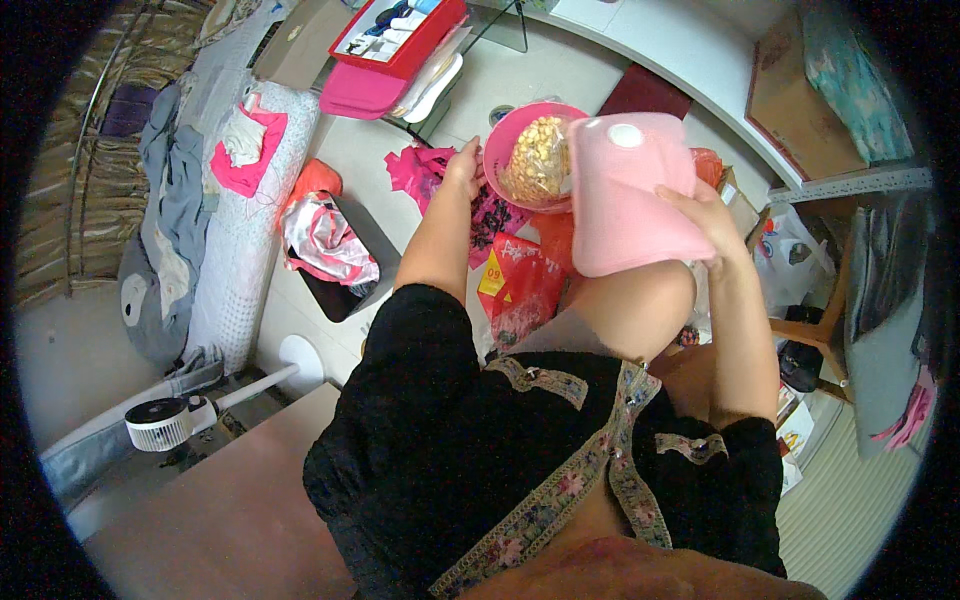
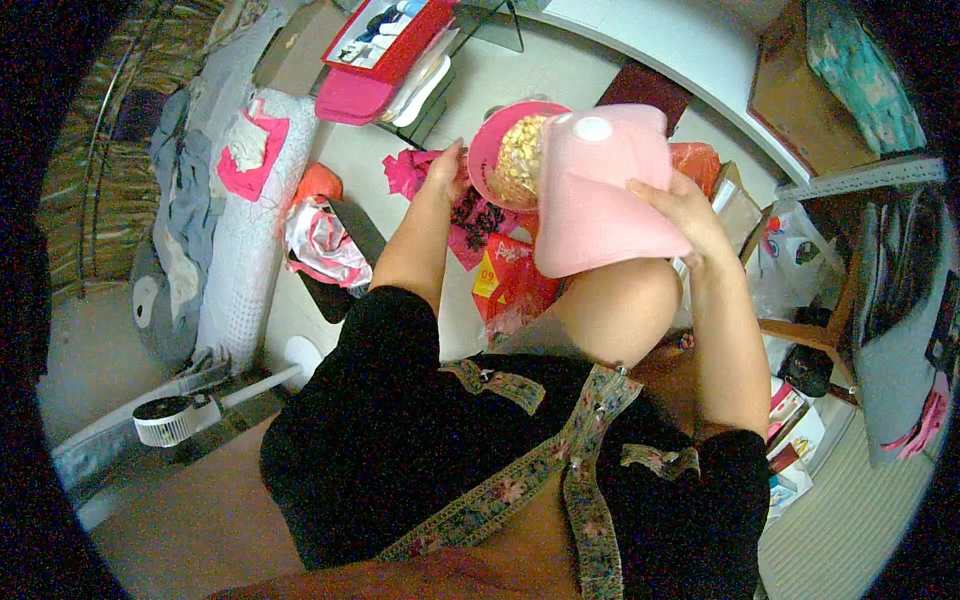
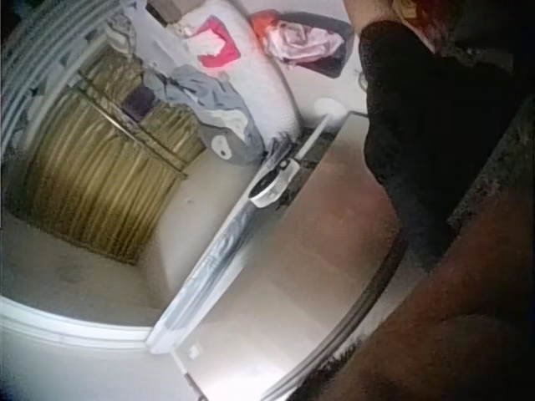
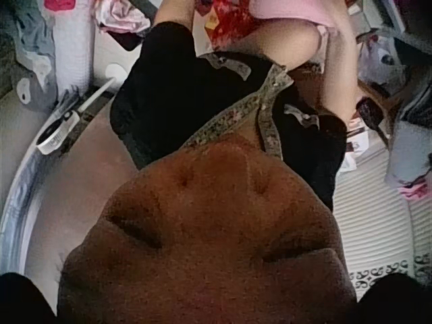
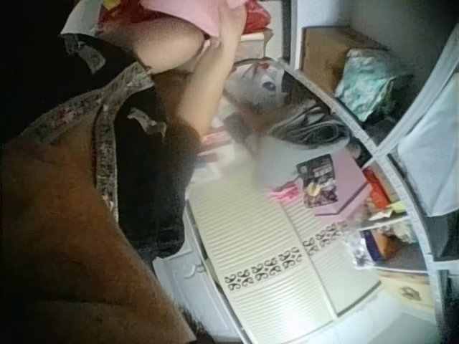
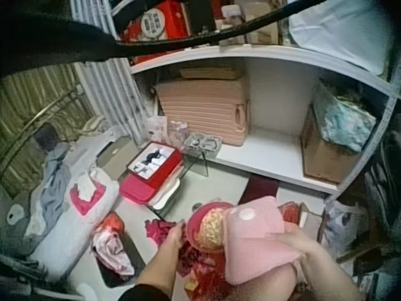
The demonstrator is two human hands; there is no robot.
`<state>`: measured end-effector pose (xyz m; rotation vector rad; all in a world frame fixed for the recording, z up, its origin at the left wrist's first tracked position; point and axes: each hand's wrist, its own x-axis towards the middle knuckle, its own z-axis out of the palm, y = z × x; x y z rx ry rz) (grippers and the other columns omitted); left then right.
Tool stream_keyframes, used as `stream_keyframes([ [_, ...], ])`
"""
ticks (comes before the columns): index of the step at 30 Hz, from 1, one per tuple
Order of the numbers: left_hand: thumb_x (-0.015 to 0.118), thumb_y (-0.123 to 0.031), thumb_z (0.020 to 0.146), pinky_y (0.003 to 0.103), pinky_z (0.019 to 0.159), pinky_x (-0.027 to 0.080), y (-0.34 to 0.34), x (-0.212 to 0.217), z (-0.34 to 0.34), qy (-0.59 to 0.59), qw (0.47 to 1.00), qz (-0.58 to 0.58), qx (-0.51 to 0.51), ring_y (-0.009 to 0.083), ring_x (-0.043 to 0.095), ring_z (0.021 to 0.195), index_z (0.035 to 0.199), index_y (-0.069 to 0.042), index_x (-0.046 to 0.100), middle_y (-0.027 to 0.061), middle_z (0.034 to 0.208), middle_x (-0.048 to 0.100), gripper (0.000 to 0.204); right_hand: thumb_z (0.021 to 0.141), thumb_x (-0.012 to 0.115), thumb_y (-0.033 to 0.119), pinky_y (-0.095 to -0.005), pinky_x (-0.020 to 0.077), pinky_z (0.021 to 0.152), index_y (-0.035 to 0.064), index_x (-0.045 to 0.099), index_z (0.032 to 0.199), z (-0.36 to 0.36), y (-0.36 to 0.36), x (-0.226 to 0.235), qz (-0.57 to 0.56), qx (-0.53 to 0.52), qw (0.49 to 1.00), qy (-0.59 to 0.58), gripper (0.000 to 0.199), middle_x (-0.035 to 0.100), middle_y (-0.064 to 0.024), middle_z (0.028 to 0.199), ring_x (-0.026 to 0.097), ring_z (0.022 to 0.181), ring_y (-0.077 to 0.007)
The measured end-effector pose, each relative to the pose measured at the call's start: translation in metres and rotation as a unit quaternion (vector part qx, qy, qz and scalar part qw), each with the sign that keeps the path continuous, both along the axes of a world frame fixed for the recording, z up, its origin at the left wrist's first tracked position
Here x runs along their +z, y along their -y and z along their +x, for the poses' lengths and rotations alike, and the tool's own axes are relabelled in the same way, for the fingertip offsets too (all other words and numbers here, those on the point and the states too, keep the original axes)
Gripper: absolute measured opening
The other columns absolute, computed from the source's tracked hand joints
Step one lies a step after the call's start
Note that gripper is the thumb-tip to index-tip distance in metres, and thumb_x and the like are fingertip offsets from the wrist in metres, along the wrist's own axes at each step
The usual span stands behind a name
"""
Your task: The person sits on the floor and organizes various items in a cluttered room. They handle a white package, a red and white checkered cloth, a pink plastic container, and a black digital scale. The person wipes the scale with a white cloth and places items into bags and boxes.
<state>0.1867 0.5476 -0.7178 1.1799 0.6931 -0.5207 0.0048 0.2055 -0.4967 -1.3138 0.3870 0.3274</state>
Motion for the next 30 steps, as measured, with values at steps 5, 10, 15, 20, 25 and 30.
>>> stream_keyframes([
  [5,0.051,-0.037,0.1,0.047,0.101,0.046,0.022,0.001,0.022,-0.002,0.987,-0.153,-0.057,0.0288,0.062,0.11,0.125,-0.004,0.059,0.0141,0.118,0.068,0.043,0.09,0.07,0.014,-0.0292,0.0539,0.083,-0.0025,0.058,0.128,0.07,-0.022,-0.006,-0.036,0.192,0.981,0.016,0.043,0.068,-0.008,0.112,0.066,0.095,-0.0138],
  [10,0.046,-0.032,0.103,0.046,0.104,0.046,0.023,-0.002,0.036,-0.012,0.99,-0.132,-0.051,0.0314,0.062,0.112,0.124,0.001,0.06,0.0164,0.124,0.065,0.042,0.089,0.069,0.009,-0.0292,0.0529,0.084,-0.0001,0.064,0.119,0.133,-0.04,-0.024,-0.054,0.289,0.956,0.001,0.032,0.07,-0.0057,0.104,0.065,0.092,-0.0125],
  [15,0.057,-0.01,0.096,0.039,0.084,0.057,0.022,-0.01,0.05,0.062,0.984,-0.151,-0.067,0.0266,0.068,0.092,0.12,0.007,0.06,0.0197,0.108,0.068,0.029,0.088,0.067,0.003,-0.0285,0.053,0.081,-0.002,0.061,0.119,0.146,-0.015,-0.144,-0.291,0.173,0.941,0.013,0.033,0.069,-0.0077,0.105,0.065,0.092,-0.0144],
  [20,0.059,-0.008,0.095,0.042,0.085,0.058,0.008,-0.028,0.06,0.048,0.981,-0.168,-0.086,0.0279,0.069,0.09,0.119,0.009,0.059,0.0203,0.108,0.069,0.03,0.089,0.066,0.009,-0.0291,0.0513,0.081,0.0002,0.056,0.127,0.113,0.004,-0.185,-0.2,0.036,0.979,-0.012,0.04,0.067,-0.0053,0.108,0.063,0.095,-0.0149],
  [25,0.063,-0.011,0.093,0.044,0.082,0.059,0.033,-0.002,0.081,-0.032,0.981,-0.141,-0.13,0.0316,0.07,0.091,0.115,0.011,0.06,0.021,0.108,0.069,0.031,0.082,0.074,0.02,-0.0333,0.0485,0.09,-0.0005,0.051,0.132,0.084,0.015,-0.185,-0.246,0.003,0.964,-0.098,0.059,0.065,-0.0098,0.117,0.06,0.107,-0.0196],
  [30,0.071,-0.014,0.089,0.036,0.075,0.058,0.033,0.015,0.095,0.095,0.984,-0.055,-0.14,0.021,0.068,0.078,0.113,0.002,0.064,0.0128,0.095,0.07,0.03,0.078,0.079,0.024,-0.0337,0.0454,0.097,-0.0011,0.045,0.139,0.083,-0.009,-0.191,-0.051,0.129,0.989,-0.045,0.074,0.062,-0.011,0.126,0.058,0.112,-0.0213],
])
